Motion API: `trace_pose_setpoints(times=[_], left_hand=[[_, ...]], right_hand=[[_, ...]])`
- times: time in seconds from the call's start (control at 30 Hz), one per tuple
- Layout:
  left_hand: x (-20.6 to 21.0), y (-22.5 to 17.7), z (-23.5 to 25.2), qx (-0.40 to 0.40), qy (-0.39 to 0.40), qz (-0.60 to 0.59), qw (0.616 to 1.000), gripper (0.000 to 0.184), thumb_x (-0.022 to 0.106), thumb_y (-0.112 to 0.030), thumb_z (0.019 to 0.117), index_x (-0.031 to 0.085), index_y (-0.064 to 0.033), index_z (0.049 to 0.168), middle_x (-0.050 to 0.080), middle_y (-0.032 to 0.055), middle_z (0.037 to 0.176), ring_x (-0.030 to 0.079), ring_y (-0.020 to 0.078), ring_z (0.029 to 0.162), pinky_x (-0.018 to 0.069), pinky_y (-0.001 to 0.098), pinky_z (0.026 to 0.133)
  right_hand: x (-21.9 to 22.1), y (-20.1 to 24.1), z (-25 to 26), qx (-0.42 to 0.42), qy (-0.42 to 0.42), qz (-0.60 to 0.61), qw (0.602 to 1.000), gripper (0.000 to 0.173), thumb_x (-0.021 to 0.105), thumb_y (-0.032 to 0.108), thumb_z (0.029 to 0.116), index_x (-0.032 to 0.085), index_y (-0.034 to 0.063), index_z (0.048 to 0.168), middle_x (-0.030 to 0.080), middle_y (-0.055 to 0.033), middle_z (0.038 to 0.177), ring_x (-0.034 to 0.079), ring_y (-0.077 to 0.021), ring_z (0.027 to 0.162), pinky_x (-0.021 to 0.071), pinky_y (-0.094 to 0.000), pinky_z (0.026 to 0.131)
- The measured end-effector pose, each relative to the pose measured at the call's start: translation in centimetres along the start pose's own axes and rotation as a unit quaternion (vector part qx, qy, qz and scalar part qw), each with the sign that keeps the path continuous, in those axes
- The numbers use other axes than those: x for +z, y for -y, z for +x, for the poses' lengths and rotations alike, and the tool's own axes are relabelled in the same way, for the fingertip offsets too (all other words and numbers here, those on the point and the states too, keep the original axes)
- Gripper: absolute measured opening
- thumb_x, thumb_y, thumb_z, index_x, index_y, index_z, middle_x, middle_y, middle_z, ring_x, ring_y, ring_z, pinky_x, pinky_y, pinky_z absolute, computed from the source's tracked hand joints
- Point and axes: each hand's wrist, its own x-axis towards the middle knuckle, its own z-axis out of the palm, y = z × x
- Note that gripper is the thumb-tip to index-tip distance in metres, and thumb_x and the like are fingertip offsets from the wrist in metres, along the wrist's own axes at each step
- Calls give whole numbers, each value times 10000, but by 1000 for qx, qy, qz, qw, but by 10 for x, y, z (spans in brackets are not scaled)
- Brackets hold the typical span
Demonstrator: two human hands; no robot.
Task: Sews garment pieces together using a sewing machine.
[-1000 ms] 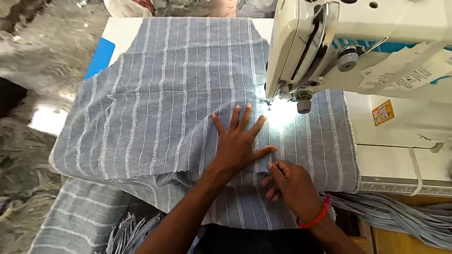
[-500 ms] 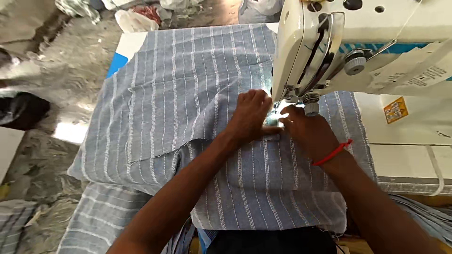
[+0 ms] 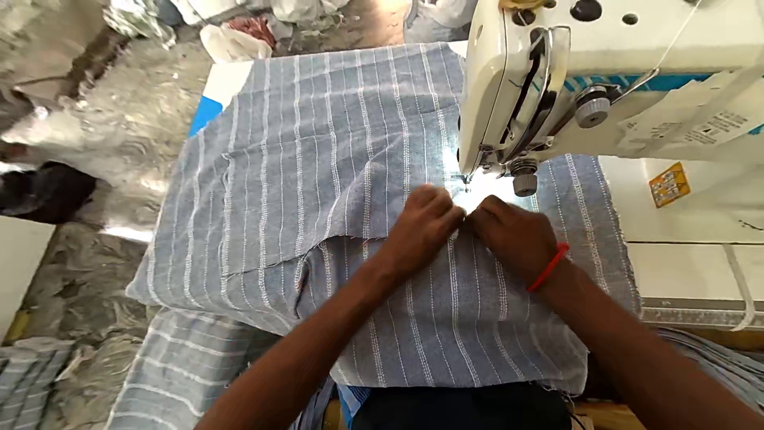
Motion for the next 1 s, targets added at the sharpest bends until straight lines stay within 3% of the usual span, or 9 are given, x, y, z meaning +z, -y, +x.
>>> trace_pose_setpoints(times=[0.2,0.3,0.43,0.53,0.67,0.77,0.83,0.93,1.0], left_hand=[[10,5,-8,-56,32,-26,998,337,530,-104,1014,667,-120,1322,633,106,1374,482,309,1422,212,685,1211],[12,20,10,-45,31,-5,998,347,525,-109,1000,672,-126,1313,630,111,1372,489,324,1409,227,697,1191],[13,27,19,-33,39,-1,999,341,523,-110,999,683,-127,1300,639,120,1351,495,332,1403,236,704,1183],[-8,38,29,-31,73,-17,997,316,556,-163,998,717,-114,1265,685,112,1288,596,281,1291,408,523,1143],[-66,102,22,-245,41,41,968,564,426,-470,1083,582,-49,1425,603,173,1426,553,334,1352,420,521,1146],[-84,115,-46,-387,111,168,900,928,249,-757,989,274,-82,1625,310,259,1637,296,504,1493,265,742,1129],[-105,61,-77,-439,193,209,852,988,281,-835,927,207,-171,1654,326,334,1589,341,596,1421,346,822,980],[-133,-27,-96,-468,316,192,803,943,618,-751,862,400,-183,1582,579,301,1327,639,515,1071,543,679,766],[-135,-45,-87,-443,291,164,832,649,675,-608,915,665,-87,1301,687,233,1132,680,441,1008,554,629,775]], right_hand=[[-10,9,1,146,117,4,982,287,560,142,1028,707,144,1275,657,-211,1197,651,-423,1049,543,-557,851],[-1,2,12,171,97,-32,980,296,551,179,1030,706,185,1282,632,-266,1211,623,-481,1056,493,-615,836],[-5,21,-6,204,81,-67,973,330,511,250,1068,652,140,1346,588,-242,1365,544,-476,1272,329,-702,1104],[-22,50,-32,275,119,-65,952,495,518,403,1056,549,106,1451,459,-257,1528,372,-488,1458,164,-820,1123],[-26,65,-73,309,133,-52,940,870,371,742,974,323,171,1629,215,-227,1685,147,-467,1561,63,-864,1101],[-26,6,-73,237,133,-64,960,862,254,743,1002,325,156,1628,254,-201,1682,187,-446,1559,98,-797,1163],[-32,-58,-51,175,149,-43,972,794,266,675,1037,384,125,1598,323,-198,1655,253,-431,1543,141,-746,1189],[-48,-121,-12,212,171,-54,961,645,386,532,1077,607,-4,1360,631,-315,1295,590,-520,1233,424,-730,1016],[-46,-104,6,303,118,-95,941,643,422,484,1080,652,-110,1167,644,-406,1129,610,-605,1110,425,-785,907]])
